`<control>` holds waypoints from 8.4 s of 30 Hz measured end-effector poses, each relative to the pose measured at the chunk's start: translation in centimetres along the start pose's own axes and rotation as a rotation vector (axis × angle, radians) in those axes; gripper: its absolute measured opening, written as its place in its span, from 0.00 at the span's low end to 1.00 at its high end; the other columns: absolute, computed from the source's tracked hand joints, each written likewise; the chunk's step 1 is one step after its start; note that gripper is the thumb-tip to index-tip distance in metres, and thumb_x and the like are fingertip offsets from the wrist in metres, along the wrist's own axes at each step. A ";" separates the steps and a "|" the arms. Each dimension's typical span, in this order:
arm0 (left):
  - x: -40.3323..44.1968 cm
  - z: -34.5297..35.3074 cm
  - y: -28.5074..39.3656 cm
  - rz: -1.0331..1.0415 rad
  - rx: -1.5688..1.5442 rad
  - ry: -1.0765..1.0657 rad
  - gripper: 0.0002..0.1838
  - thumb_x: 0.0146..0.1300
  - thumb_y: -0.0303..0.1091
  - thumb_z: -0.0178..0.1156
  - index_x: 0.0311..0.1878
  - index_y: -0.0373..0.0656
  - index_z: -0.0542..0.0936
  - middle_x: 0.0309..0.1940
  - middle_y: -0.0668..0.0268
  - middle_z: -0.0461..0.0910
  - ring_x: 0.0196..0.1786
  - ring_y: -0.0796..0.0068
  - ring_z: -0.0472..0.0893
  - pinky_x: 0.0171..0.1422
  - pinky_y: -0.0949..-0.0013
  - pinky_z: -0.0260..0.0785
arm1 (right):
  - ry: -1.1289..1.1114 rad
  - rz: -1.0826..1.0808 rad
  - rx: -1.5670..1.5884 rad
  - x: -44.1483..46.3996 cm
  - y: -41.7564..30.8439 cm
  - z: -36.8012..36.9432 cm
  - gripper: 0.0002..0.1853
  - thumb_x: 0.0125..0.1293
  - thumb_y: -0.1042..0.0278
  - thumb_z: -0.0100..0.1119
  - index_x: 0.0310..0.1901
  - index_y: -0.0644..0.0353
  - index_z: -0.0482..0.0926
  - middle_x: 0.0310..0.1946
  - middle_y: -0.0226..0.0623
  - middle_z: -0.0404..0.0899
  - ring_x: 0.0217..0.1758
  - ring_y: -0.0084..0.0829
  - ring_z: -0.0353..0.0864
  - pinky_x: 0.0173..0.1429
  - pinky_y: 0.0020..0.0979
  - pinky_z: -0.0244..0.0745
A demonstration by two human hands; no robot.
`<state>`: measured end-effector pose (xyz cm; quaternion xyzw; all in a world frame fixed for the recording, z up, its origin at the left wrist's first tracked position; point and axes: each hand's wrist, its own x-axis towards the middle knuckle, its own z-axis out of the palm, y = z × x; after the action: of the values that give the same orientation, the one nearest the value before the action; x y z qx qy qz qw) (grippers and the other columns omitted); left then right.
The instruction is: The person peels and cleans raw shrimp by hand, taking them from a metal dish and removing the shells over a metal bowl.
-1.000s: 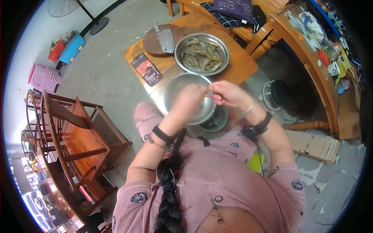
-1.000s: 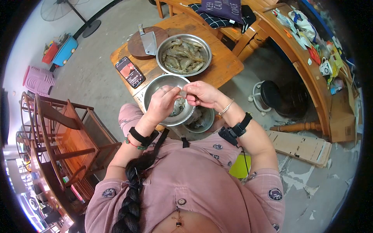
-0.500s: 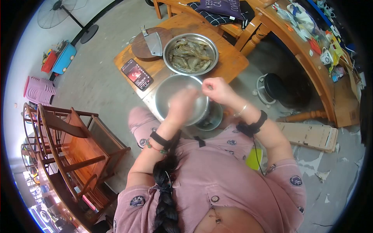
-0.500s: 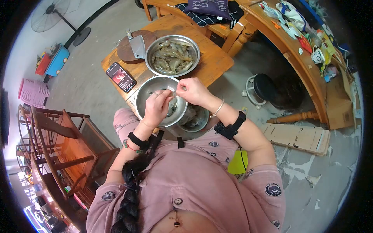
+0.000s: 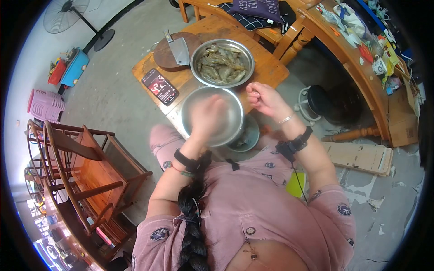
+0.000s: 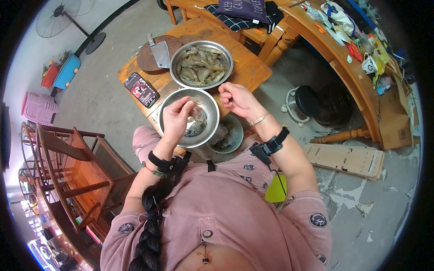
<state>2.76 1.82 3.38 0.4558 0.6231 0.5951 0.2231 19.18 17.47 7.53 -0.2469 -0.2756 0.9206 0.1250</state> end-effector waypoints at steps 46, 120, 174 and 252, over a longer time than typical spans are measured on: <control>0.4 -1.2 3.4 0.279 0.296 0.034 0.10 0.55 0.24 0.66 0.42 0.36 0.83 0.27 0.58 0.82 0.28 0.65 0.81 0.34 0.69 0.72 | -0.138 0.062 -0.446 1.0 1.7 2.4 0.07 0.71 0.72 0.55 0.46 0.65 0.77 0.32 0.35 0.81 0.30 0.20 0.79 0.35 0.21 0.76; 0.8 -1.8 -0.2 -0.478 -0.599 -0.085 0.15 0.74 0.29 0.48 0.60 0.37 0.73 0.40 0.63 0.81 0.38 0.73 0.83 0.38 0.77 0.72 | 0.280 -0.503 -1.787 -3.2 3.0 -1.5 0.06 0.58 0.71 0.64 0.33 0.63 0.77 0.24 0.48 0.79 0.30 0.47 0.82 0.35 0.43 0.76; 0.0 0.9 3.1 -0.476 -0.448 -0.056 0.14 0.72 0.33 0.54 0.52 0.32 0.77 0.27 0.67 0.77 0.26 0.79 0.77 0.37 0.71 0.80 | 0.167 -0.627 -0.884 0.3 4.9 3.5 0.10 0.65 0.75 0.61 0.45 0.70 0.83 0.34 0.31 0.79 0.29 0.16 0.74 0.32 0.20 0.70; 0.7 -2.4 3.8 -0.773 -1.135 -0.672 0.20 0.73 0.50 0.50 0.33 0.42 0.71 0.18 0.78 0.57 0.19 0.87 0.54 0.19 0.81 0.47 | -0.211 -0.809 -1.314 -1.8 0.5 6.5 0.14 0.49 0.83 0.62 0.41 0.66 0.84 0.26 0.33 0.78 0.27 0.21 0.76 0.32 0.23 0.71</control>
<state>1.58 0.63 7.60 0.1776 0.2357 0.5330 0.7929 17.28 13.49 12.67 -0.0614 -0.8437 0.4698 0.2523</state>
